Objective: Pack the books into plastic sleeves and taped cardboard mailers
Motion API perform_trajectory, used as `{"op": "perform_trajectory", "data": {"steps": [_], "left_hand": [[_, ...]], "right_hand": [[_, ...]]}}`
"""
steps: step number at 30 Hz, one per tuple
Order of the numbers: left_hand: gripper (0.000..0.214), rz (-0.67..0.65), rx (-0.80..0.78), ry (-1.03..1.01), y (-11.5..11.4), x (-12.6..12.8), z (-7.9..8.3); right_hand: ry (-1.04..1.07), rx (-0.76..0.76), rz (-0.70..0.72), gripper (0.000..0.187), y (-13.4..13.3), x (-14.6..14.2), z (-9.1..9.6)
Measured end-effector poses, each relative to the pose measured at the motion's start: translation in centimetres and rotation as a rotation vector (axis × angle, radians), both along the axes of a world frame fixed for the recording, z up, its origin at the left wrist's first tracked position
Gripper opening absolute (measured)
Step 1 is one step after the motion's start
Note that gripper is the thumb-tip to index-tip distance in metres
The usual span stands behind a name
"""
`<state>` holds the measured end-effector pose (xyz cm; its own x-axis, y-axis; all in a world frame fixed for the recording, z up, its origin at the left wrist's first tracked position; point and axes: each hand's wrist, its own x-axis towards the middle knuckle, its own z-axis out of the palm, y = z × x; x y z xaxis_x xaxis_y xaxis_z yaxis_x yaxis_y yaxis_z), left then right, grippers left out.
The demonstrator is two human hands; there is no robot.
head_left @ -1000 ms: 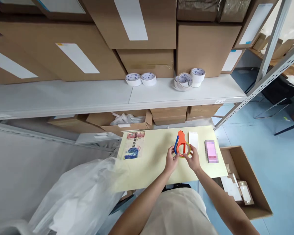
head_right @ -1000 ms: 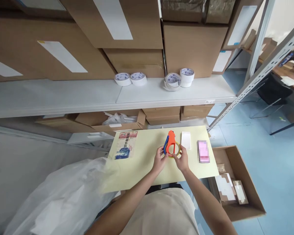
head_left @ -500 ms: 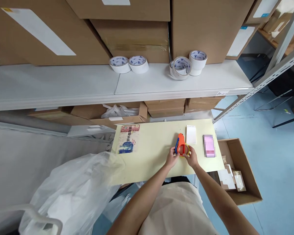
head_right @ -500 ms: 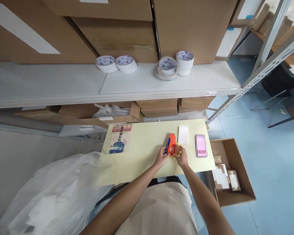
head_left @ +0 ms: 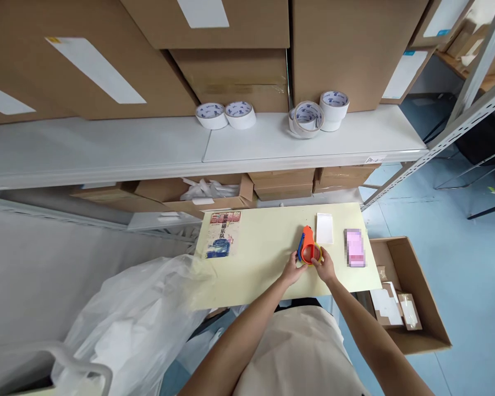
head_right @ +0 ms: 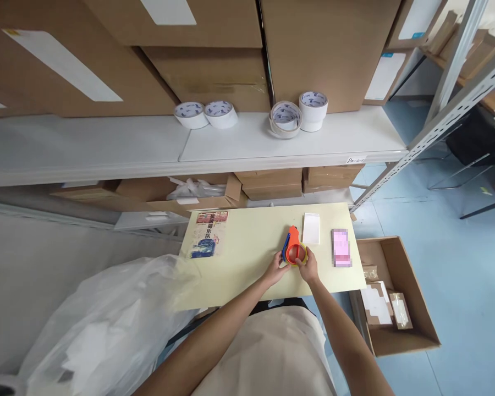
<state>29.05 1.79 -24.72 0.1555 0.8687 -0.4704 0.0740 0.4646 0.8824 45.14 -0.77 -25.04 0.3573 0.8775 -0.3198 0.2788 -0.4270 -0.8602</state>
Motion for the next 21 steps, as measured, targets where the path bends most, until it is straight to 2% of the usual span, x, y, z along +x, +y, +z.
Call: {"op": "perform_trajectory", "data": {"steps": [4, 9, 15, 21], "left_hand": [[0.079, -0.041, -0.05, 0.066, 0.0, -1.0, 1.2], [0.065, -0.058, -0.06, 0.122, -0.7, -3.0, 3.5], [0.044, 0.001, -0.061, 0.139, -4.8, -7.5, 5.6], [0.037, 0.145, -0.055, 0.255, -7.9, -12.1, 7.2]], "right_hand": [[-0.075, 0.011, -0.012, 0.068, 0.1, -0.3, 0.8], [-0.238, 0.199, 0.015, 0.056, -0.4, -0.9, 3.2], [-0.293, 0.36, 0.155, 0.048, -2.7, -2.4, 6.0], [-0.214, 0.34, 0.354, 0.044, -4.9, -5.7, 6.4]]}}
